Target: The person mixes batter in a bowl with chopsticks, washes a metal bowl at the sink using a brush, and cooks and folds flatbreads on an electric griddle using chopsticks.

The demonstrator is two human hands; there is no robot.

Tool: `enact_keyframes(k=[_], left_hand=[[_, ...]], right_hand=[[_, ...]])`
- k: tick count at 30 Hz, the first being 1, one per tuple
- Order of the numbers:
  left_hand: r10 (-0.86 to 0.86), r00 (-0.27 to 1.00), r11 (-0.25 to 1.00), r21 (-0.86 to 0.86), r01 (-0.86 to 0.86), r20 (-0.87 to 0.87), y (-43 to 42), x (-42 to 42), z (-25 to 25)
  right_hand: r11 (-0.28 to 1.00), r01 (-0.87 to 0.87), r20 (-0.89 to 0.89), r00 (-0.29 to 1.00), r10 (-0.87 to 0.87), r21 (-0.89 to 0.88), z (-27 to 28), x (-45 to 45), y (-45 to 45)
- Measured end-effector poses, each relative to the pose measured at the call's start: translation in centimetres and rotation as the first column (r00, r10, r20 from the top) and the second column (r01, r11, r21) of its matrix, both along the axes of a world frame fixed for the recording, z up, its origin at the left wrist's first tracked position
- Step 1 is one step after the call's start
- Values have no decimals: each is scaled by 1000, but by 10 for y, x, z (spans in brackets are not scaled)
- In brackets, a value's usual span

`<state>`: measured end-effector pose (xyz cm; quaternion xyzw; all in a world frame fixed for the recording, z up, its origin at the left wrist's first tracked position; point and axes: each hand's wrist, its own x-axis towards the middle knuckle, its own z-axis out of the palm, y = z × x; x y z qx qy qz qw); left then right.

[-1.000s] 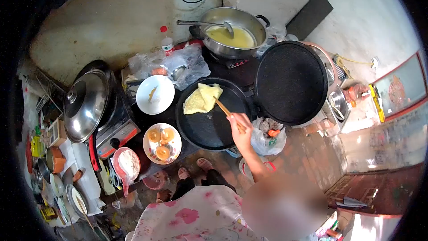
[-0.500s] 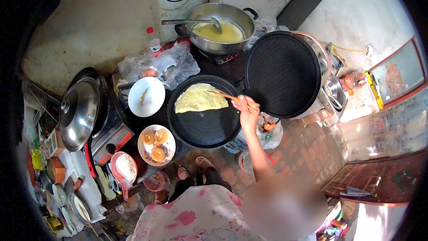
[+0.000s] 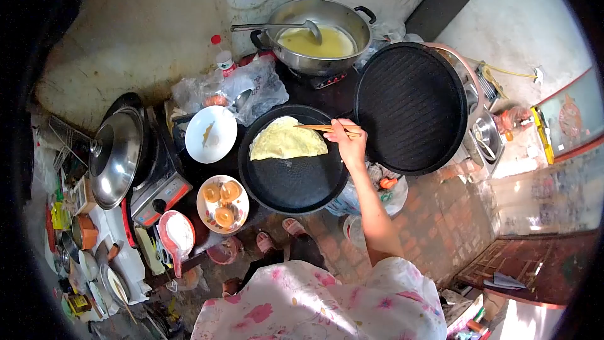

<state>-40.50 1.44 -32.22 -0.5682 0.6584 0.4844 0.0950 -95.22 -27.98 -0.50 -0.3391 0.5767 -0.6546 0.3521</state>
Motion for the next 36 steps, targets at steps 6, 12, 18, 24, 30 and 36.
enact_keyframes(k=[6,12,18,24,30,36], left_hand=[[-148,943,971,-139,196,297,0,-26,44],[-107,985,973,-190,132,136,2,-16,28],[-146,971,974,-144,174,188,-15,-27,48],[-180,903,857,-390,338,390,8,-14,4],[-124,989,920,-363,146,82,-2,-18,43],[120,993,991,-64,-121,-17,-19,-44,85]], right_hand=[[991,-136,-122,983,134,-8,28,9,24],[966,-235,-286,923,257,109,49,18,86],[939,-257,-149,944,295,230,42,15,129],[959,-203,-91,970,224,198,26,8,157],[961,127,-22,992,-126,246,29,8,166],[963,84,35,995,-96,256,5,8,168]])
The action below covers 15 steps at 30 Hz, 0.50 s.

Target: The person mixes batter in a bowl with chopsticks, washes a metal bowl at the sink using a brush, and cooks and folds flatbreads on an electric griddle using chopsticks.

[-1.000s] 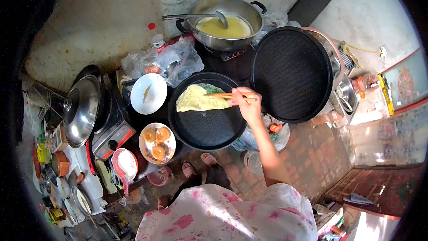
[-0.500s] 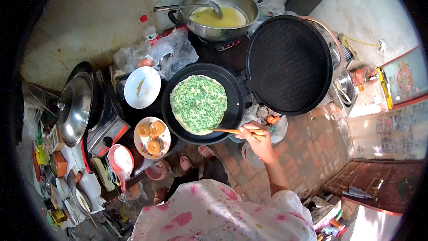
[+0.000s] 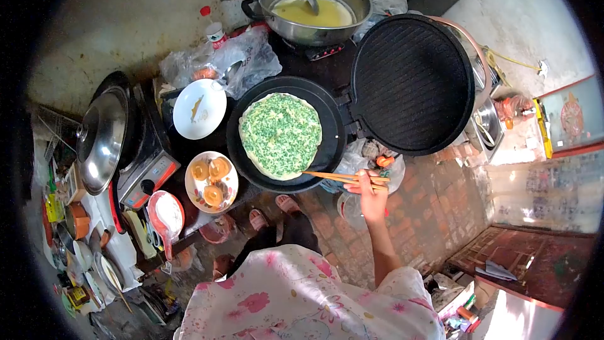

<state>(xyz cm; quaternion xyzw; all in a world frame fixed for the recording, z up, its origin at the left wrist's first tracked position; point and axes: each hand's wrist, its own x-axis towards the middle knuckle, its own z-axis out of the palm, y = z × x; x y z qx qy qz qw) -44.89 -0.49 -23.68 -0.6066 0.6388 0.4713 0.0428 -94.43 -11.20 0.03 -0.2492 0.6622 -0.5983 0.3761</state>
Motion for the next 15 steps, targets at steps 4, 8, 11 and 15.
enact_keyframes(k=[4,8,11,15], left_hand=[[266,960,964,31,-264,-89,0,-20,19],[-76,992,942,-317,106,106,7,-11,8],[-33,997,969,-243,50,76,15,-5,-11],[385,915,915,-80,-396,-121,20,-7,-33]], right_hand=[[997,74,89,993,-73,-17,-10,6,4],[994,102,95,991,-99,-31,-23,7,9],[990,129,139,983,-121,-48,-31,9,10],[986,153,148,979,-142,-66,-37,11,9]])
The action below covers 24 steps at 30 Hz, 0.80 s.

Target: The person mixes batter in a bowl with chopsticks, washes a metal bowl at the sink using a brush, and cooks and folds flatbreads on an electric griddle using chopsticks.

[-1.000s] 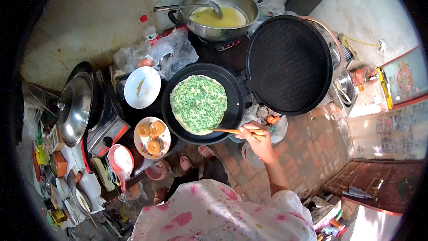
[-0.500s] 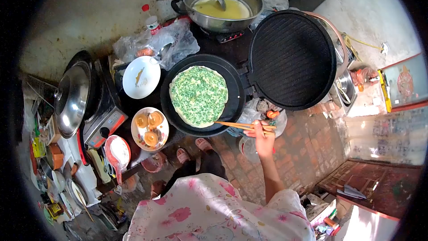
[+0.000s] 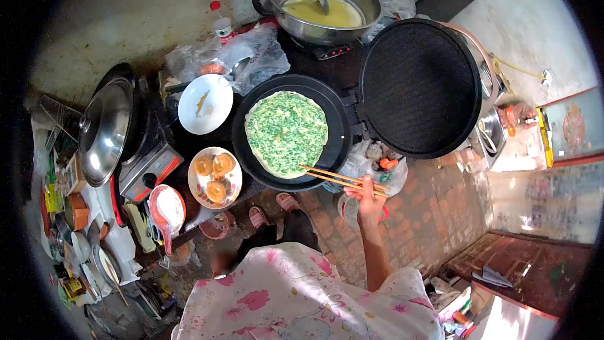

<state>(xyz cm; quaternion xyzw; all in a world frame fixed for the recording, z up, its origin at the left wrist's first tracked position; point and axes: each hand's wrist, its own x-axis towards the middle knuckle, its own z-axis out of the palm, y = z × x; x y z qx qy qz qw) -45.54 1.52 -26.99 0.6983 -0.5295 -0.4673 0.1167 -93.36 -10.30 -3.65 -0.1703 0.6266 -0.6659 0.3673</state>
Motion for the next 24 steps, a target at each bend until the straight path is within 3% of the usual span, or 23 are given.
enact_keyframes(k=[1,6,8,9,10,14,15,16,19,24], left_hand=[[388,915,876,354,-328,-113,-4,-5,7],[426,896,862,357,-361,-122,-9,-13,22],[452,883,847,369,-382,-124,0,-5,2],[101,990,994,-38,-106,-103,14,12,-34],[-226,972,883,-407,232,63,22,21,-53],[-291,946,810,-489,322,141,12,12,-38],[28,997,993,-114,-36,-72,0,-2,-8],[398,908,881,331,-339,-130,-10,-14,16],[480,869,826,398,-400,-123,-14,-18,20],[403,909,875,335,-348,-107,-18,-20,28]], right_hand=[[1000,3,4,1000,-3,-5,-2,-1,0],[1000,12,28,1000,-12,-7,0,-1,-2],[1000,12,30,999,-12,1,1,0,-3],[1000,14,34,999,-14,0,1,1,-4],[1000,16,38,999,-16,1,1,2,-4],[1000,23,51,998,-23,2,2,2,-2],[999,36,44,998,-36,12,3,1,-1],[999,49,37,998,-50,22,4,0,0],[999,52,-28,998,-52,5,10,-3,1],[1000,17,-16,1000,-17,2,0,-4,-2]])
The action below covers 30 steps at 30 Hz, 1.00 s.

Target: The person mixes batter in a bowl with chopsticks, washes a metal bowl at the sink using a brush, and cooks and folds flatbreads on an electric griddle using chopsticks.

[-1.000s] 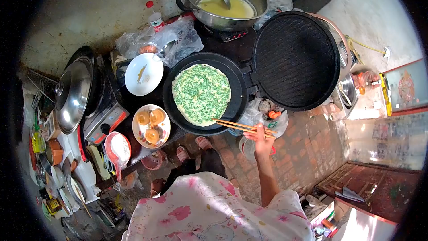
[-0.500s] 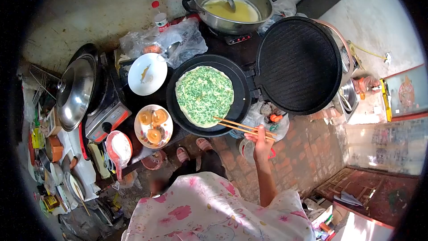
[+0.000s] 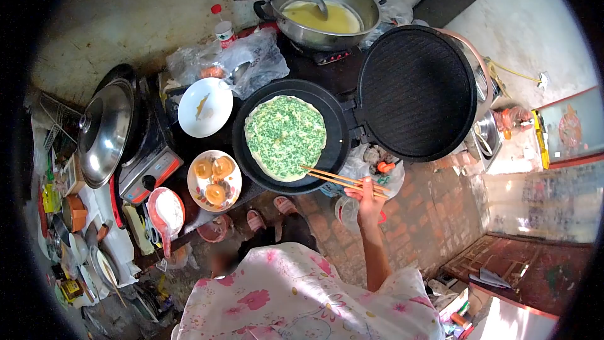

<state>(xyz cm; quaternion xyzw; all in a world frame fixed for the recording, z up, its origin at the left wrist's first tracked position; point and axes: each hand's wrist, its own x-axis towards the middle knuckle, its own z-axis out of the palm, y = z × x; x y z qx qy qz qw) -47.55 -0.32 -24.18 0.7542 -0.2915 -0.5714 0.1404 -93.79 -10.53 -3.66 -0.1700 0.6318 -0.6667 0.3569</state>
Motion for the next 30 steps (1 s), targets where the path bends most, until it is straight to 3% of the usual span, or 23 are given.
enact_keyframes(k=[5,7,9,11,14,18,23,30], left_hand=[[58,997,998,40,-56,-48,4,4,-8],[-126,992,985,-114,126,8,11,13,-29],[-417,880,844,-262,468,230,13,24,-41],[-551,747,716,-249,652,372,11,30,-39],[-603,701,695,-181,696,381,11,34,-32],[-627,682,687,-146,712,377,9,36,-29],[-648,664,672,-131,729,374,8,37,-29],[-672,640,651,-115,750,372,9,38,-28]], right_hand=[[1000,6,68,998,-5,-10,-4,6,-3],[1000,1,96,995,1,-16,-4,6,-4],[1000,7,86,996,-7,0,1,4,-5],[1000,12,76,997,-13,15,7,-2,-5],[996,88,-76,993,-87,4,10,-14,-4],[997,74,-69,995,-72,20,11,-12,-7],[999,40,78,996,-40,6,-2,0,-10],[999,31,151,988,-32,8,-12,3,-10]])
